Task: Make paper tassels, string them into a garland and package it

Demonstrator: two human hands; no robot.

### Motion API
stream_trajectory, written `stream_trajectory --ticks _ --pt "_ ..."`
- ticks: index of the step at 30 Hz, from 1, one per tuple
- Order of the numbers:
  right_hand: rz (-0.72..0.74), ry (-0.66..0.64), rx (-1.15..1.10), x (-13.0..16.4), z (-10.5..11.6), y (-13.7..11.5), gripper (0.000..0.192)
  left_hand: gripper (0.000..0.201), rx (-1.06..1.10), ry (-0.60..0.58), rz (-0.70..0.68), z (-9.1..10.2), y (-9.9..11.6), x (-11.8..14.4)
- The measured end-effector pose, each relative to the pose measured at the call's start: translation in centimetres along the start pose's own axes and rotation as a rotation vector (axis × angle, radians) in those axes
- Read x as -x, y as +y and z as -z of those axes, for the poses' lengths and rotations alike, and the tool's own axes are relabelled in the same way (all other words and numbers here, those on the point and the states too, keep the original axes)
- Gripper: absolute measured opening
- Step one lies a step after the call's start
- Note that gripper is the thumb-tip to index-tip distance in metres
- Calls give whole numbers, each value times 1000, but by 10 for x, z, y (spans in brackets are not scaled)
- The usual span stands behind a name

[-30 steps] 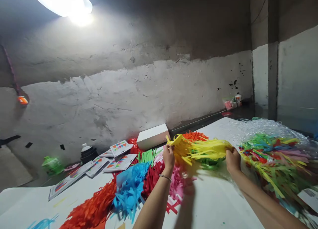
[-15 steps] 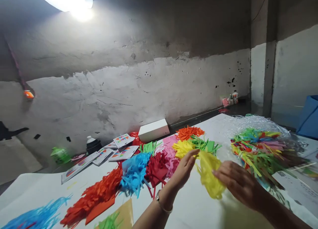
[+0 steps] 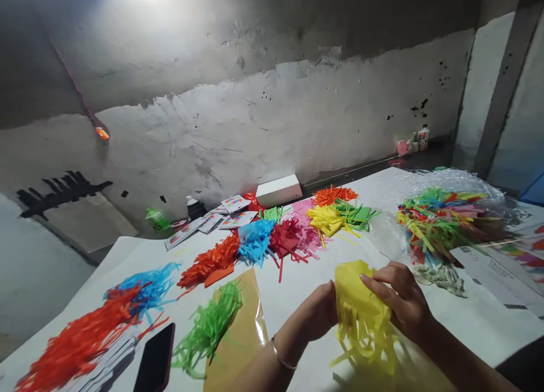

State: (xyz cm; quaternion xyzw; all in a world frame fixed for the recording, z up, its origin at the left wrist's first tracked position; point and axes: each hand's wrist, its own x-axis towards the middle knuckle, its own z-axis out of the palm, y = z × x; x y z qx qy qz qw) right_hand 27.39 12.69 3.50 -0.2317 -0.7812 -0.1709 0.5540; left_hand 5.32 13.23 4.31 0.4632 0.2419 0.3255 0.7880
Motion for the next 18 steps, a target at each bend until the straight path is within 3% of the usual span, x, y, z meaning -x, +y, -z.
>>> stream_trajectory --ticks 4,8,12,15,18 --pt "15 -3 -8 2 -3 -1 48 73 140 -1 3 -11 -37 8" --pt "15 -13 34 12 -1 -2 47 90 238 24 -63 -30 -56 10" --pt "16 -46 75 27 2 -1 38 101 479 -85 39 -47 -75 10" --pt "21 -87 110 36 5 8 36 81 529 -76 74 -54 -89 9" --pt "38 -117 165 36 18 25 39 50 419 -14 54 -55 -92 6"
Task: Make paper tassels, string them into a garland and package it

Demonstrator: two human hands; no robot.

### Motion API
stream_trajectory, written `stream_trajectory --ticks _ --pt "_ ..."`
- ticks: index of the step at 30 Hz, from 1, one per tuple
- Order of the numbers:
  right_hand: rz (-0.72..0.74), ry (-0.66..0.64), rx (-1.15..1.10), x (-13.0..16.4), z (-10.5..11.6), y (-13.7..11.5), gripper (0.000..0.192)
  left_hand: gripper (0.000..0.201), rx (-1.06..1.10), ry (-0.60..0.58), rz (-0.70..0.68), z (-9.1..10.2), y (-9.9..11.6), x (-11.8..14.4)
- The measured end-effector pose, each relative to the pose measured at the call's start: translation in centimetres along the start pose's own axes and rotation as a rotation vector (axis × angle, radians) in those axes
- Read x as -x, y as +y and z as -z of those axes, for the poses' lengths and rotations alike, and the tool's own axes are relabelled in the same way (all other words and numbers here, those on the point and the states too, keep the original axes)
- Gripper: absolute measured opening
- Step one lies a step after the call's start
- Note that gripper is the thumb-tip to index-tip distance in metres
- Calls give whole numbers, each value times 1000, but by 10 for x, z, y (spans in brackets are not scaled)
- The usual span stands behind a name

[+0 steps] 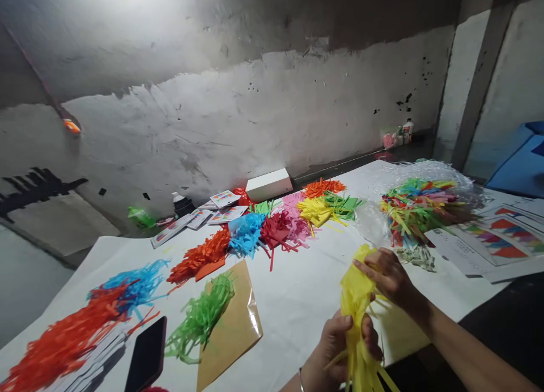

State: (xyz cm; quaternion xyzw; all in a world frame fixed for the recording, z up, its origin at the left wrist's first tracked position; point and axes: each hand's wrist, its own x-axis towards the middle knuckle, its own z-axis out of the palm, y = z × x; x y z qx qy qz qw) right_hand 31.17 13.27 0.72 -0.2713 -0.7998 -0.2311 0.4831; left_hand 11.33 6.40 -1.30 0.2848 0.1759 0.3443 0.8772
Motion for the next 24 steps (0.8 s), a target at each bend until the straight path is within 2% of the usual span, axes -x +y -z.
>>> stream_trajectory --ticks 4,6,8,10,11,12,14,15,16,17,18,20,21,22,24 --pt "15 -25 84 -6 36 21 48 39 -158 85 -57 5 21 3" --pt "44 -88 94 -6 50 16 50 43 -230 143 -72 13 39 18" --pt "93 -186 76 0 51 -2 45 43 -288 212 -73 25 59 44" --pt "131 -273 32 12 36 -30 41 37 -360 315 -68 43 78 78" --pt "134 -301 4 21 25 -45 39 35 -465 397 -72 52 85 96" --pt "123 -324 -26 30 13 -60 39 34 -660 517 -98 61 89 113" --pt "87 -359 -78 47 -11 -87 40 37 -1026 776 -199 73 87 141" --pt "67 -372 -100 55 -21 -97 42 37 -1201 877 -278 76 80 149" --pt "45 -385 -119 62 -28 -105 45 37 -1353 920 -370 77 69 153" --pt "25 -400 -135 66 -34 -110 48 38 -1498 889 -452 75 56 152" --pt "9 -415 -149 69 -37 -113 50 39 -1655 798 -518 71 41 147" --pt "-7 -446 -176 72 -37 -115 51 42 -1905 472 -547 62 11 128" --pt "-11 -461 -187 72 -35 -114 50 43 -1960 385 -512 58 -2 118" --pt "-11 -473 -195 72 -31 -113 49 38 -1994 340 -489 55 -12 108" --pt "-3 -490 -217 71 -22 -110 44 27 -2003 349 -479 52 -24 95"
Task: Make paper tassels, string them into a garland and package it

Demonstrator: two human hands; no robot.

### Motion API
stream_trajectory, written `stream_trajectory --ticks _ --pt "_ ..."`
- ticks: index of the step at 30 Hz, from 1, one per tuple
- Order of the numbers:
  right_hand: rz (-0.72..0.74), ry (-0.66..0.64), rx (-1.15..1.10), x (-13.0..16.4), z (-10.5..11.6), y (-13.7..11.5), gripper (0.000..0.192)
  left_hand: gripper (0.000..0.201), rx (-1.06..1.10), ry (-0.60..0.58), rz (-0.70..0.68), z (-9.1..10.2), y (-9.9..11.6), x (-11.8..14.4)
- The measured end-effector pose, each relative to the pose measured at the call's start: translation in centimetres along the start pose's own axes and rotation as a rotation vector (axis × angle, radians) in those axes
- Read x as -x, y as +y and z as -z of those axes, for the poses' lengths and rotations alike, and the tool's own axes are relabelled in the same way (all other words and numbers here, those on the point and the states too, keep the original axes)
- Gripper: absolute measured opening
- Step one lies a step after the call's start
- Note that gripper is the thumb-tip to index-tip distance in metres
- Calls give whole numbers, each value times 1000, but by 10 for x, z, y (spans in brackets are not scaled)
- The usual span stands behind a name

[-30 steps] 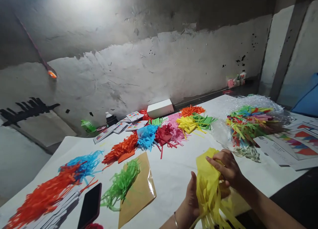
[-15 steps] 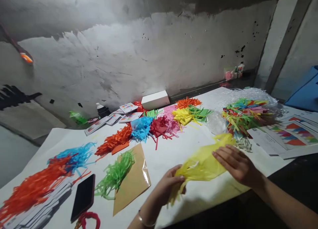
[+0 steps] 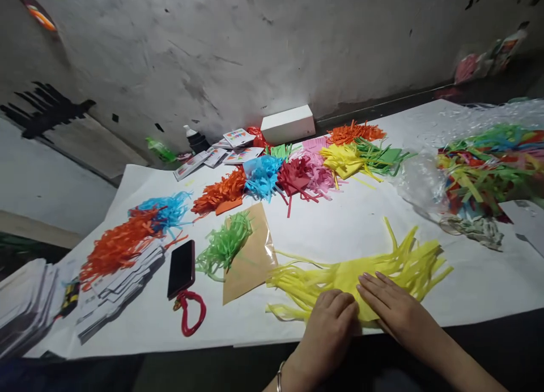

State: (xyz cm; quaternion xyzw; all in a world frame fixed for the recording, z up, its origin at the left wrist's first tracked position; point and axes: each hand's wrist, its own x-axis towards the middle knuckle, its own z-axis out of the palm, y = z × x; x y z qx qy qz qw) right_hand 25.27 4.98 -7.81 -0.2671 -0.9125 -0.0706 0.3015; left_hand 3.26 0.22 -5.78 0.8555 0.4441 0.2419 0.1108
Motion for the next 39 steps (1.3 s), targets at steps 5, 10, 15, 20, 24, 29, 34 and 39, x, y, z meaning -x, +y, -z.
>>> stream_trajectory --ticks 5,10,15,20,24,29,34,39 --pt "11 25 -174 9 15 -4 32 24 46 87 11 2 -5 4" --pt "-145 40 -321 2 19 -11 22 21 85 134 11 7 -4 8" --pt "-321 -13 -516 -6 21 -12 13 16 110 118 93 7 1 6" --pt "-411 -114 -600 -9 27 -7 16 14 117 91 129 10 4 3" --pt "-426 -228 -631 -13 35 -2 18 15 158 65 161 12 4 1" --pt "-301 -167 -442 -20 33 -6 12 21 166 80 162 11 2 0" --pt "-279 -121 -363 -20 27 -7 18 19 57 109 175 6 0 -3" --pt "-454 -364 -208 -25 26 12 17 20 -39 -78 371 10 -1 -17"
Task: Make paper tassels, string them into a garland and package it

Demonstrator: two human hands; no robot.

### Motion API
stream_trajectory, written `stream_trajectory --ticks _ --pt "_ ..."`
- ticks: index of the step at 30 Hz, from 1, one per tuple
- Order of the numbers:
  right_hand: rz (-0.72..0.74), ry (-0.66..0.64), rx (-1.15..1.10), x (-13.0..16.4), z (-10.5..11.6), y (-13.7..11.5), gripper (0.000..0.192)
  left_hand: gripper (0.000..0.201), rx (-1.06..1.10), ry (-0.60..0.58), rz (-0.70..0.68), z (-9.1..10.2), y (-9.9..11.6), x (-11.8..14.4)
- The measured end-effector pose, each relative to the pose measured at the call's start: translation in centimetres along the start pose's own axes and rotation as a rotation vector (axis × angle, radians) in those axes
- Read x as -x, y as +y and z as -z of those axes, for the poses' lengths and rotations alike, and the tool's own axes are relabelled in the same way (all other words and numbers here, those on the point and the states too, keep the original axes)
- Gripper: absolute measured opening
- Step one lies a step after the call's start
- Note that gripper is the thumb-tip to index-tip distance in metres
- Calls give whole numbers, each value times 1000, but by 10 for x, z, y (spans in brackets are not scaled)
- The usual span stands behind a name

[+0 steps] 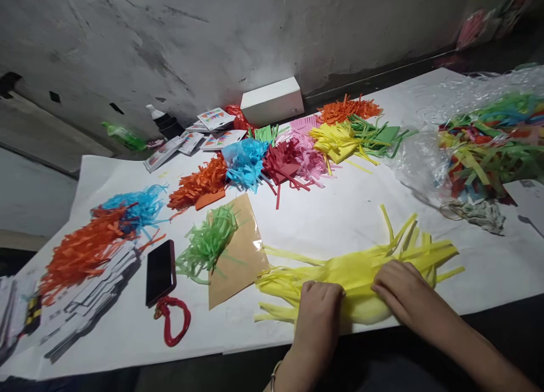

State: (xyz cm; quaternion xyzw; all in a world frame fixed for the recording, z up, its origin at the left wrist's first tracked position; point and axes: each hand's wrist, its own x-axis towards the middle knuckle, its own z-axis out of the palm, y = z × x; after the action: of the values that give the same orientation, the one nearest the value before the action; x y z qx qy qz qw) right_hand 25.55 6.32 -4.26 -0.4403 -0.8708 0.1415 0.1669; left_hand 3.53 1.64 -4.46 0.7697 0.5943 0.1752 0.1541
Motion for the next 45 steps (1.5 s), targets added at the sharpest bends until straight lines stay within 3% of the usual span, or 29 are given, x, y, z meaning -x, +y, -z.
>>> stream_trajectory --ticks 4,10,14,17,20,22,25,27,30,36,40,45 --pt "-74 -16 117 -24 -7 10 23 19 -163 -151 219 8 4 -29" --pt "-125 117 246 -40 -12 11 21 18 -228 -181 293 11 2 -57" --pt "101 222 207 -34 -4 4 19 18 -235 -192 296 10 2 -57" --pt "334 196 145 -29 -8 -1 28 19 -226 -183 288 10 0 -57" --pt "409 190 124 -28 -17 0 29 18 -201 -157 271 14 -2 -54" --pt "412 209 103 -28 -19 1 27 10 -176 -90 198 17 -5 -48" --pt "370 250 46 -28 -17 1 22 26 -162 99 -105 14 -8 -34" --pt "340 267 14 -26 -15 -2 18 19 -176 206 -276 8 -10 -27" --pt "328 283 20 -23 -16 -8 21 16 -166 293 -314 1 -12 -22" --pt "331 296 67 -14 -22 -5 37 17 -115 199 -406 0 -25 -17" --pt "255 286 57 -12 -18 -1 36 12 -109 174 -321 -4 -30 -14" --pt "53 275 157 -28 -20 -1 30 16 -231 113 22 2 -16 -29"
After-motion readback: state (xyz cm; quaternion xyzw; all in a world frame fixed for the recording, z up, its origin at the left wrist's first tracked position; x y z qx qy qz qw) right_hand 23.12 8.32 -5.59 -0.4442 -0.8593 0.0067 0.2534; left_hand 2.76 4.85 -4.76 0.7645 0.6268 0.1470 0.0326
